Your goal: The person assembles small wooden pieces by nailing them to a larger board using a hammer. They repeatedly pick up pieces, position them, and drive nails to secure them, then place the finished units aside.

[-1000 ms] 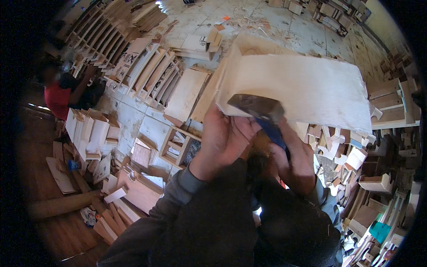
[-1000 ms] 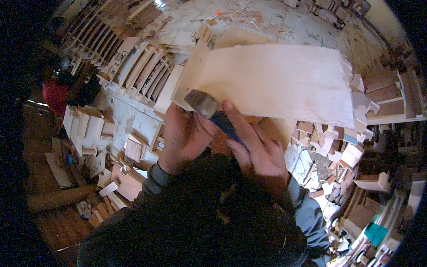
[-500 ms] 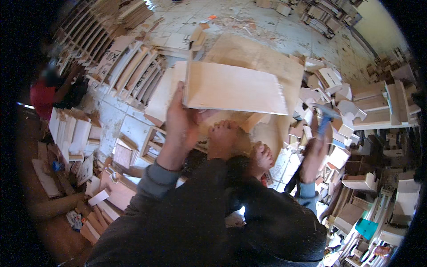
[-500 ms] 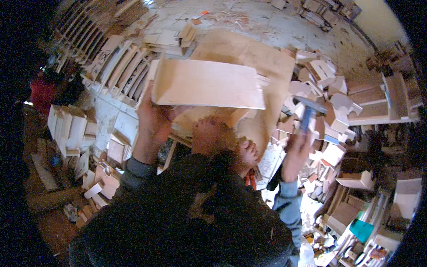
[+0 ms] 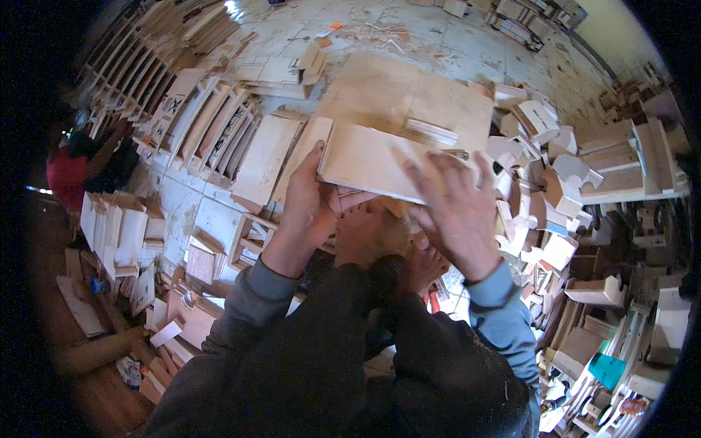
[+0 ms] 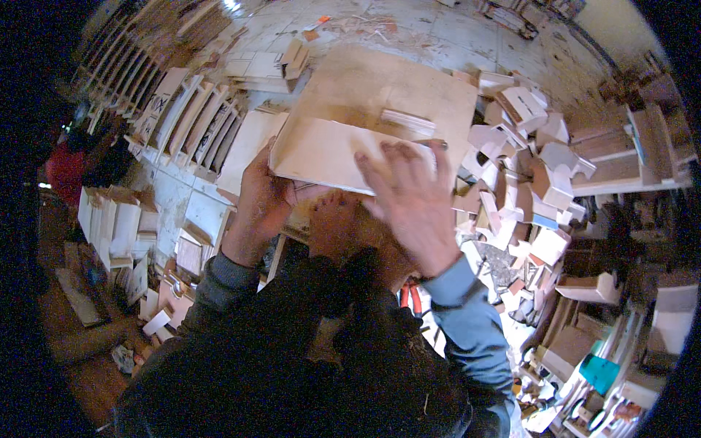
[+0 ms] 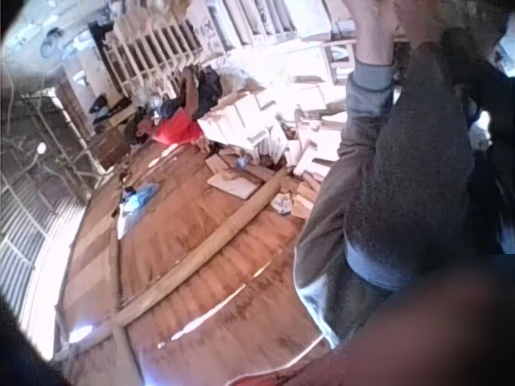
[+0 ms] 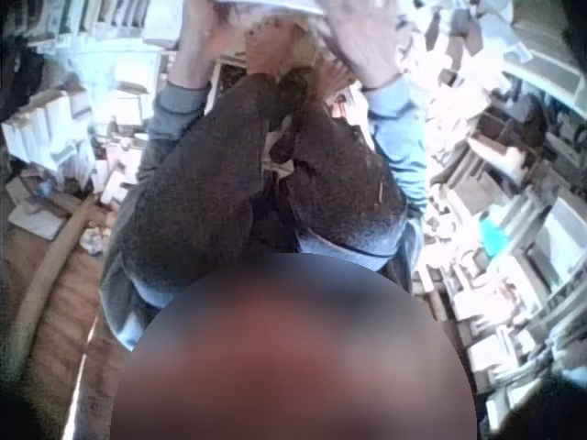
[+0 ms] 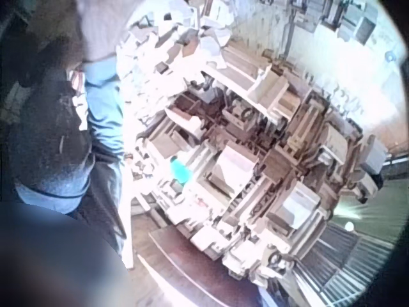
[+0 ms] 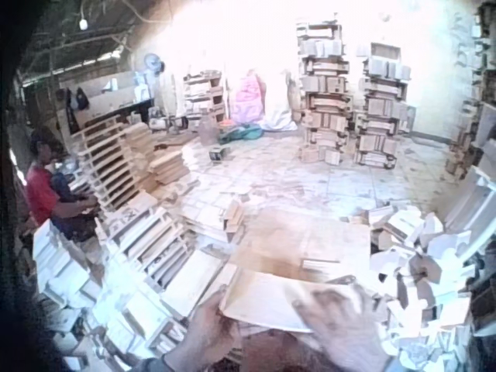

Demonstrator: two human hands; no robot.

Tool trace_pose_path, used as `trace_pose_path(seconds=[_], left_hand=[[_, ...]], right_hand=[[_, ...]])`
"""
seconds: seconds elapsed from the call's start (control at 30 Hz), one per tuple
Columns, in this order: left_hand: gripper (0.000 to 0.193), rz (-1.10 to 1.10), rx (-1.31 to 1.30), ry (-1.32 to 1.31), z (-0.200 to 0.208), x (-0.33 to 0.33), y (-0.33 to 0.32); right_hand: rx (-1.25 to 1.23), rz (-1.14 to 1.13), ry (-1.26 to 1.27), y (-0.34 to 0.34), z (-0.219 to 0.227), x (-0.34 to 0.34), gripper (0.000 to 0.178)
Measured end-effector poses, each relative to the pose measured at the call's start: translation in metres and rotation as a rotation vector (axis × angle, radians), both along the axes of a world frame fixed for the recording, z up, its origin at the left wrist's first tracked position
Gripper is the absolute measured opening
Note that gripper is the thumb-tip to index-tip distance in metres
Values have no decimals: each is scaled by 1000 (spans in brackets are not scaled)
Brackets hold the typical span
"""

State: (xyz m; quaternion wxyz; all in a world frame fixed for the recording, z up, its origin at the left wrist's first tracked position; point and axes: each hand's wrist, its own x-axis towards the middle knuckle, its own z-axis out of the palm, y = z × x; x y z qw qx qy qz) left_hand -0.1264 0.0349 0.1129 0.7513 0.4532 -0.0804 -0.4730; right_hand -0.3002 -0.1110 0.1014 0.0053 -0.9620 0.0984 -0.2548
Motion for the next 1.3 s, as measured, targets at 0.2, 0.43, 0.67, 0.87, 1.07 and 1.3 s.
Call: trace_pose_path(seconds=[0.2, 0.43, 0.67, 0.87, 1.07, 1.3], left_hand=[[62, 321, 138, -671, 14, -26, -22], [25, 30, -208, -503, 18, -23, -33], [25, -20, 21, -899, 41, -49, -22], [29, 17, 196, -1048, 32, -51, -10], [33, -27, 129, -1233, 27, -52, -1], [36, -121, 113, -1399, 5, -46, -21]], right_hand=[[832, -133, -164, 5, 21, -15, 22], [408, -124, -396, 21, 35, -24, 31], [142, -291, -230, 14, 87, -31, 18], [62, -242, -83, 6, 85, -25, 13], [-71, -160, -302, 9, 36, -36, 20], [58, -348, -169, 12, 13, -45, 20]])
